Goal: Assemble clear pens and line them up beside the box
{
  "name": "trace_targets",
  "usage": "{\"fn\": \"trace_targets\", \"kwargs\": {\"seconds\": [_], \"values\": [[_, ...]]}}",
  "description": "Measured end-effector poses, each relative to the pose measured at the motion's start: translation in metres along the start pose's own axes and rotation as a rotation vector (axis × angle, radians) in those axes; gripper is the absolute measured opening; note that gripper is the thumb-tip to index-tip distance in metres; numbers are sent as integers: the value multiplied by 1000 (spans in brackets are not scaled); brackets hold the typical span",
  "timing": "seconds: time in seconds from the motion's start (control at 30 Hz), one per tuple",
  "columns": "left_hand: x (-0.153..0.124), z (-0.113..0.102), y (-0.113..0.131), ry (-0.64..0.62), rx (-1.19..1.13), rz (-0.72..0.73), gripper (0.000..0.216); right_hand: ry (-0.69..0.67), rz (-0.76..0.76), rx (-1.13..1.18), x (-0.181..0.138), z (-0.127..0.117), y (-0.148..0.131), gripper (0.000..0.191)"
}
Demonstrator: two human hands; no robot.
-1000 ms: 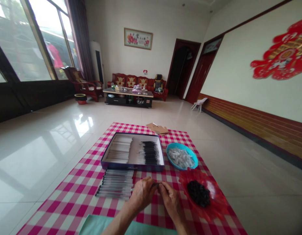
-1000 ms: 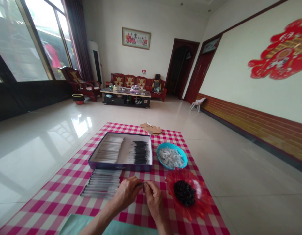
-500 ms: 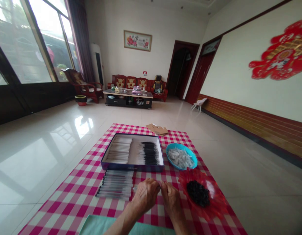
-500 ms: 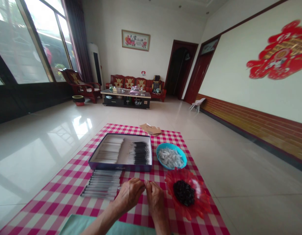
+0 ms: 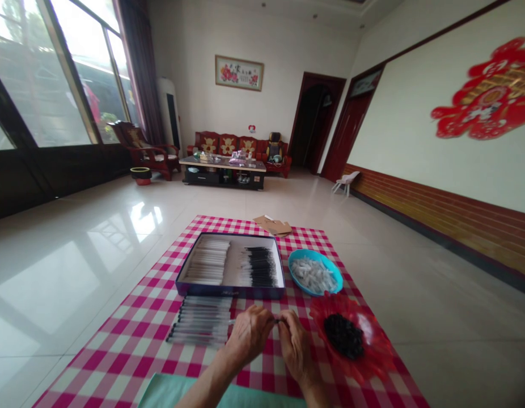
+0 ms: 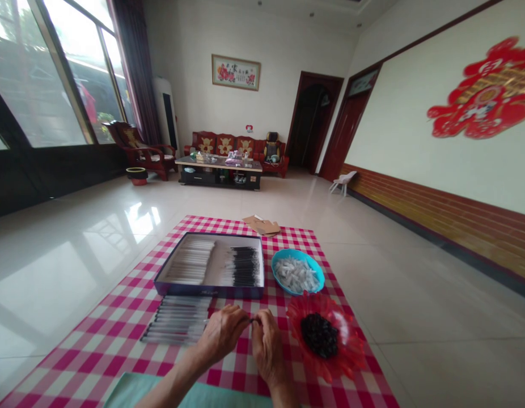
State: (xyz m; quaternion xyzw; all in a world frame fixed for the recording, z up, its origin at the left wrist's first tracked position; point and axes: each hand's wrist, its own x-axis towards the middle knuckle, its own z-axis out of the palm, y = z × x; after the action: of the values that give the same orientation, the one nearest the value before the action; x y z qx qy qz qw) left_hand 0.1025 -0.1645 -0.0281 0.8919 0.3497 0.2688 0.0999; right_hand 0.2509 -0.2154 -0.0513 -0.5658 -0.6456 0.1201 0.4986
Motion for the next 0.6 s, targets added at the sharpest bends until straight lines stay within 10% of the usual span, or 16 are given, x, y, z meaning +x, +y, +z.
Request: {"fn": "trace_targets", "kwargs": {"seconds": [0.6], "values": [[-1, -4, 1, 10, -18, 18, 24, -14, 24, 24, -1, 3, -3, 25]]}}
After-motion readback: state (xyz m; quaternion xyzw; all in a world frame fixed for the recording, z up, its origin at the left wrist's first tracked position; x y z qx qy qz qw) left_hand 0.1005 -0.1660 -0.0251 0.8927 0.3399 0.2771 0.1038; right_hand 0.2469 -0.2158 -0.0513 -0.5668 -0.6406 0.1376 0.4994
